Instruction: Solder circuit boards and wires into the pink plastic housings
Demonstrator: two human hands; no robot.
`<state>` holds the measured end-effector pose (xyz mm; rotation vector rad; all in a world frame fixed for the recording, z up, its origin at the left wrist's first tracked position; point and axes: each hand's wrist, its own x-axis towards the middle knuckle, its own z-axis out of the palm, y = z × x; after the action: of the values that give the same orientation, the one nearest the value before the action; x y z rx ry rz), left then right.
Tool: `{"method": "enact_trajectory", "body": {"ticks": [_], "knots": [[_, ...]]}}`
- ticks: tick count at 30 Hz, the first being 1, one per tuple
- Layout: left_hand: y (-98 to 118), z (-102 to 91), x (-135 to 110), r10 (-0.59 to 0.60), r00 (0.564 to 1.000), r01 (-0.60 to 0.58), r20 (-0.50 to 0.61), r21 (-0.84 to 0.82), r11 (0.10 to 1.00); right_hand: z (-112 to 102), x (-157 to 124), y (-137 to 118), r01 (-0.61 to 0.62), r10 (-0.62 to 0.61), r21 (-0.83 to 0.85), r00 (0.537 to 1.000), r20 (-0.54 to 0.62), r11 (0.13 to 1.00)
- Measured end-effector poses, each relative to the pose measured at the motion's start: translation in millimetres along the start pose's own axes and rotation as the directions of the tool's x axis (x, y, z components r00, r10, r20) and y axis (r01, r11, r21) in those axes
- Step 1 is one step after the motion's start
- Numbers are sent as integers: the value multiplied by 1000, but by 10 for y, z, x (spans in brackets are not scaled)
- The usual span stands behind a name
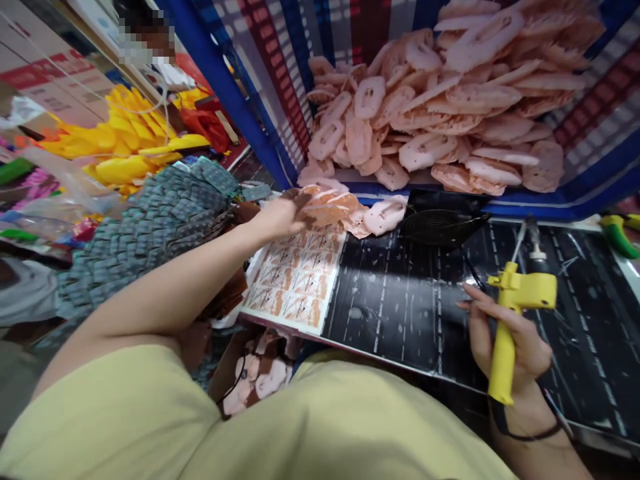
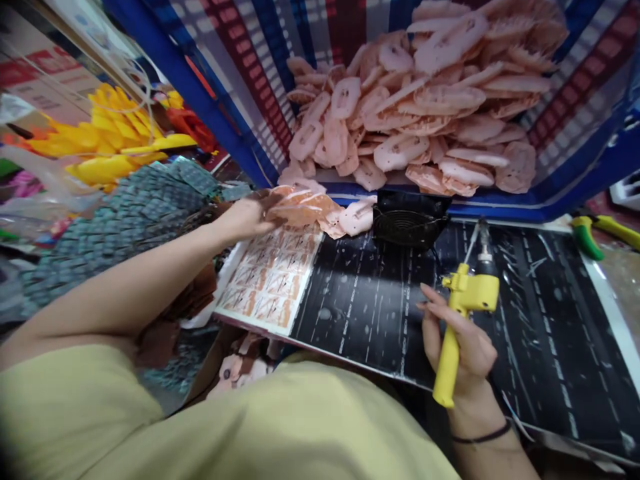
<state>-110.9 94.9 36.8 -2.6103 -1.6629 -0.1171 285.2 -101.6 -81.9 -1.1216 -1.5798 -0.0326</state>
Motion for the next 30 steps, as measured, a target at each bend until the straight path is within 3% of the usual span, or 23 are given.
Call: {"method": "enact_trajectory", "body": {"ticks": [3, 7, 11, 13, 15, 16, 17, 19, 21, 22, 24, 26, 30], "knots": [[69, 35, -196, 13, 996, -4, 91, -100, 995, 21, 8, -22, 3, -3, 0, 1000, 8, 1000], [245, -32, -373, 42, 999, -39, 9, -164, 986, 45, 0, -21, 4, -4, -29, 1000, 18, 1000], [551, -39, -639, 16, 999, -28, -44, -278, 960, 57, -20, -34, 35, -32, -93, 999, 27, 995], [769, 109, -820, -33, 999, 35, 13, -474, 880, 56, -29, -65, 29, -24, -78, 997, 74, 997], [997, 327, -991, -76, 989, 142, 126, -689, 711, 55, -27, -112, 29, -27, -10, 983, 180, 1000], [1097, 428, -1056, -76, 979, 193, 187, -755, 627, 56, -21, -141, 35, -41, 31, 969, 242, 999], [1177, 505, -1099, -57, 972, 216, 228, -767, 604, 60, -14, -175, 44, -63, 68, 953, 298, 997], [1257, 557, -1095, -24, 982, 149, 186, -692, 706, 86, -2, -255, 83, -114, 97, 920, 375, 992], [1225, 498, -959, -39, 999, 49, 29, -490, 871, 141, -11, -351, 119, -147, 90, 895, 421, 989], [1176, 459, -848, -70, 996, 44, -56, -376, 926, 180, -28, -403, 136, -160, 87, 885, 437, 987], [1053, 426, -578, -187, 974, 157, -128, -214, 964, 272, -90, -505, 161, -174, 68, 868, 465, 985], [947, 472, -316, -237, 967, 227, -93, -110, 968, 363, -170, -590, 187, -176, 26, 853, 491, 982], [863, 550, -58, -208, 978, 208, 10, -10, 978, 437, -267, -615, 199, -123, -102, 858, 498, 975]]}}
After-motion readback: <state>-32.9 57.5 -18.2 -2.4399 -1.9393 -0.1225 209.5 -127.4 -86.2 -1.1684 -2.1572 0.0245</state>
